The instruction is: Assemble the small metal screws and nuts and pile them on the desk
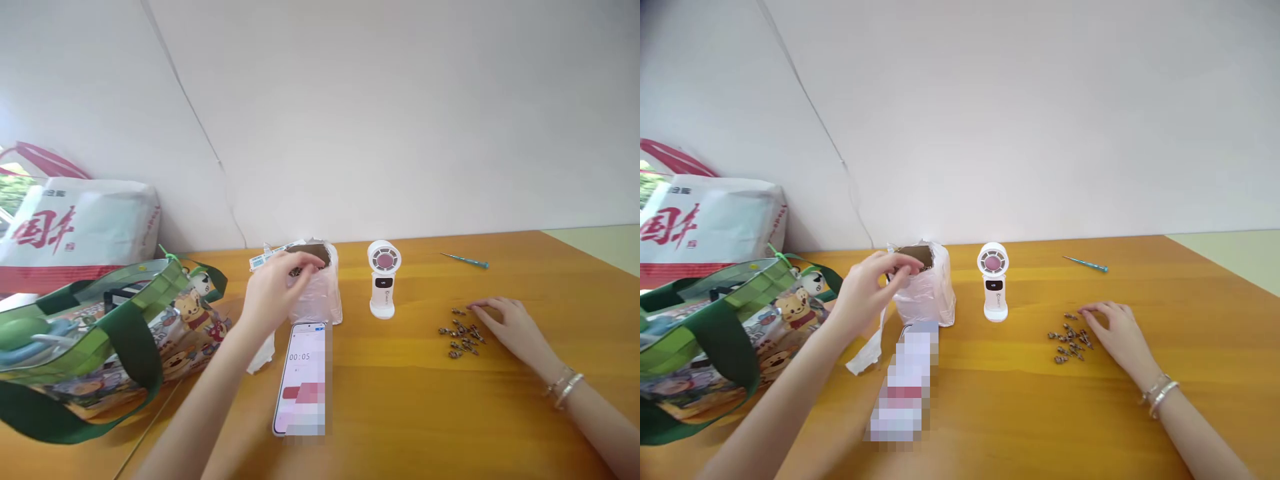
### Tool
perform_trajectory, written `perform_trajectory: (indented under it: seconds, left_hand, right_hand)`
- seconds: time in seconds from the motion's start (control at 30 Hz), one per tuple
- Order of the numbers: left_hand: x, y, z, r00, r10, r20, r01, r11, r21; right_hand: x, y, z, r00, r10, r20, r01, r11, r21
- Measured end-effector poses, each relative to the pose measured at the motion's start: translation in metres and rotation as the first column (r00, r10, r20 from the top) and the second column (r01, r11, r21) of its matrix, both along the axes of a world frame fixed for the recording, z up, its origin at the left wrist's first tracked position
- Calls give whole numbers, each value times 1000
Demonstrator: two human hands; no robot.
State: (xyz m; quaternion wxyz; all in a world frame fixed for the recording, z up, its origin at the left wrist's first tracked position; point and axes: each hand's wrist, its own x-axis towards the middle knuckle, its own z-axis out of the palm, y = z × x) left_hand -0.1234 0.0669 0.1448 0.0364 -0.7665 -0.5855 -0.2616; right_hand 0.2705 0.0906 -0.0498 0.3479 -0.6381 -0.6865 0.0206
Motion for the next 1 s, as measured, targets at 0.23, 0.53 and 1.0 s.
perform_trajectory:
  seconds: [0.23,0.53,1.0]
  left_hand:
    - [-14,65,19,886,-126,-446,-55,926,-372]
    - [0,100,14,791,-214,-573,-118,866,-487]
    - [4,95,7,759,-131,-638,-207,881,-426]
  right_hand:
    - [7,-5,12,992,-61,-112,72,993,97]
    - [6,-9,27,990,-18,-140,31,995,91]
    - [-4,-9,26,996,90,17,-91,993,74]
